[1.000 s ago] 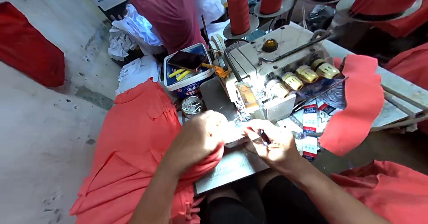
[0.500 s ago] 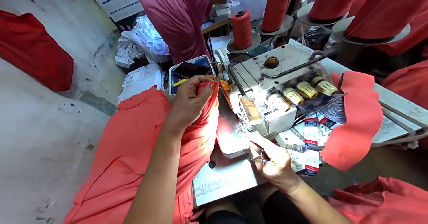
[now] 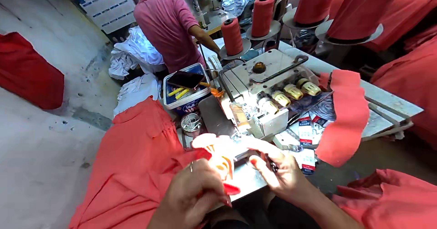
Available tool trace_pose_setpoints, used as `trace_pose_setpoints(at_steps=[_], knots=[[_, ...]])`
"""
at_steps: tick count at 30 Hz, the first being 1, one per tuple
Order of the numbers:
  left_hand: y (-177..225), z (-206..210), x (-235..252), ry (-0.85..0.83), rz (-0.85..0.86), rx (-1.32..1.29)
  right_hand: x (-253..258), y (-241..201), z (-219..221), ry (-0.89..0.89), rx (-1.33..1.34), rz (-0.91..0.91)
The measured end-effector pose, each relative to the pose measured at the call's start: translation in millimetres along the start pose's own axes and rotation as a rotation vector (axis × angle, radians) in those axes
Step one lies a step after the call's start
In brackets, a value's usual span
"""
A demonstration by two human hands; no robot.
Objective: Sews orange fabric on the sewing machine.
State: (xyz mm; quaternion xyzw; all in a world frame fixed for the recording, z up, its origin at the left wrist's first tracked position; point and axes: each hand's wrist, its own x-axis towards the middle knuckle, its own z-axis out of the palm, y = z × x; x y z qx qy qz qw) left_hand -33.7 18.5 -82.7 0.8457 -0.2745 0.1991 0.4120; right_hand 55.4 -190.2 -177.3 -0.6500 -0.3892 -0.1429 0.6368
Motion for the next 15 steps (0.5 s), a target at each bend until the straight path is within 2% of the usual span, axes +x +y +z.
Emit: trace_pose_setpoints(at_steps=[5,8,11,13,15], knots=[[-5,8,-6,0.013,0.096,0.162,4,-21,-1,-0.169,0.074,-0.158],[-3,9,-2,-0.038,0.144,0.277,-3,-16,-5,-0.192,-0.001,-0.141],[0,7,-2,-0.123,0.116,0.486,-12,-11,-9,-0.180,-0.089,-0.138],[-2,-3,-2,-0.209,0.088,0.583,-15,-14,-15,-0.168,-0.053,-0.099],[-3,-23,-9,-0.316,0.048,0.513,-19,-21,-26,-0.174,0.090,-0.037]])
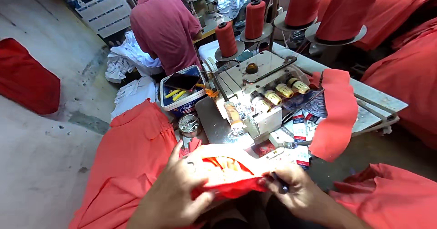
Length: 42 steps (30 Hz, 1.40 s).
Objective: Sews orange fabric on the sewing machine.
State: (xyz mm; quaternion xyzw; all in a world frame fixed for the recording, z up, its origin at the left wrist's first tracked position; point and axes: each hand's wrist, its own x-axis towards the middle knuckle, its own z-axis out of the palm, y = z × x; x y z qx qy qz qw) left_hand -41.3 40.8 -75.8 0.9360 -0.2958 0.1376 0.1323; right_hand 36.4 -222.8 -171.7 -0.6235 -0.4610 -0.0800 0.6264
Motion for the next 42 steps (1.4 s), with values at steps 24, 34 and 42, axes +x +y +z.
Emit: trace_pose_setpoints(at_steps=[24,34,42], knots=[[-50,73,131,-0.112,-0.976,0.018,8,35,62,0.626,-0.020,0.516],[-19,47,-1,-0.473,-0.918,-0.239,-9,34,28,0.255,0.304,0.782],[62,47,-51,-0.056,-0.764,0.524,-14,24,35,0.256,0.258,0.891]])
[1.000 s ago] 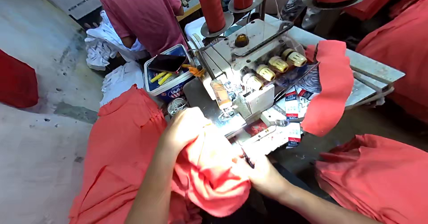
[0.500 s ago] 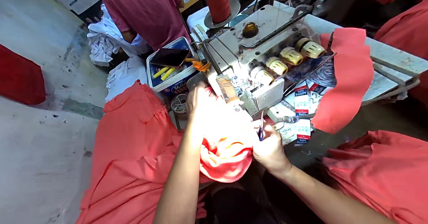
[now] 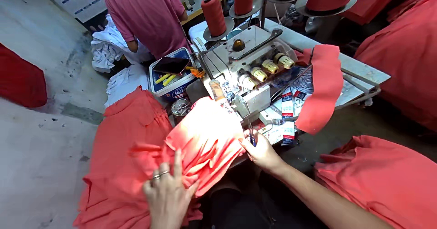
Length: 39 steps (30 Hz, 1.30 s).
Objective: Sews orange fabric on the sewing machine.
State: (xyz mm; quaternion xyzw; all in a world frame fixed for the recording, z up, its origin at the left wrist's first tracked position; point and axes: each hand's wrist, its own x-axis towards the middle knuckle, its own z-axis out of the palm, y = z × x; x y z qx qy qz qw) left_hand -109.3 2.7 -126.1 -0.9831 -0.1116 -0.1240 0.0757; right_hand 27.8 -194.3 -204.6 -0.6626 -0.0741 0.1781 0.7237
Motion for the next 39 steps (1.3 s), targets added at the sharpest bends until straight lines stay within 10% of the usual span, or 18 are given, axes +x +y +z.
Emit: trace_pose_setpoints(at_steps=[3,10,21,27,32,39], knots=[[4,21,-2,-0.336,-0.165,-0.101,5,4,-1,-0.033,-0.012,0.025],[63,16,36,0.252,0.205,-0.473,-7,-10,-5,0.029,0.033,-0.048],[81,59,87,0.084,0.305,-0.424,-16,13,-15,0.128,-0.102,-0.213],[104,43,41,0.274,0.350,-0.755,-52,66,-84,0.496,-0.330,-0.325],[146,57,31,-0.208,0.380,-1.203,-35,64,-104,0.491,-0.105,-0.199],[192,66,75,-0.970,-0.155,-1.578,-73,22,-86,0.391,0.388,0.030]])
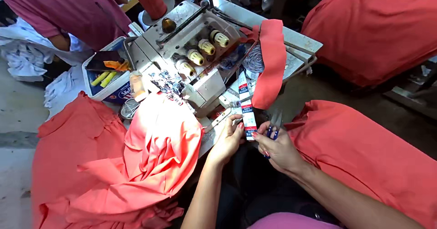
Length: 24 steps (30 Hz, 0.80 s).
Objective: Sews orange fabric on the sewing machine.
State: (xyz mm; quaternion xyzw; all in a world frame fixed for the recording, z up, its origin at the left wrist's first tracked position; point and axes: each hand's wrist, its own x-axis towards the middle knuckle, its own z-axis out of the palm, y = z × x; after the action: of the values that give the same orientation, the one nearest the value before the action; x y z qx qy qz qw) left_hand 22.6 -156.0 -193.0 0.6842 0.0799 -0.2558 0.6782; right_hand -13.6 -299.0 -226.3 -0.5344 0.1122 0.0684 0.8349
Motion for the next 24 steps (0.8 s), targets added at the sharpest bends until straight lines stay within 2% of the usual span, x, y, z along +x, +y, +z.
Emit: trace_pose_setpoints(at_steps=[3,5,6,8,10,11,12,15,18,21,24], knots=[[6,6,20,0.022,0.044,-0.106,-9,6,-6,-0.088,-0.117,0.035],[11,2,23,0.034,0.078,-0.059,-8,9,-11,-0.151,-0.196,-0.028],[12,-3,23,0.020,0.095,-0.020,-4,9,-15,-0.180,-0.248,-0.132],[12,-14,22,-0.020,0.103,0.024,19,1,-24,-0.160,-0.463,-0.474],[10,-19,19,-0.041,0.085,0.024,55,-17,-29,0.015,-0.750,-0.778],[8,-19,17,-0.036,0.073,0.026,73,-28,-27,0.101,-0.895,-0.850],[6,-18,16,-0.033,0.067,0.033,91,-38,-24,0.152,-1.033,-0.874],[1,-19,11,-0.043,0.097,0.067,132,-57,-12,0.167,-1.321,-0.726],[0,-29,6,-0.064,0.106,0.135,145,-65,-17,0.179,-1.380,-0.672],[1,-37,8,-0.071,0.093,0.220,122,-63,-23,0.234,-1.263,-0.745],[4,-41,10,-0.067,0.042,0.256,72,-51,-30,-0.009,-1.173,-0.743]])
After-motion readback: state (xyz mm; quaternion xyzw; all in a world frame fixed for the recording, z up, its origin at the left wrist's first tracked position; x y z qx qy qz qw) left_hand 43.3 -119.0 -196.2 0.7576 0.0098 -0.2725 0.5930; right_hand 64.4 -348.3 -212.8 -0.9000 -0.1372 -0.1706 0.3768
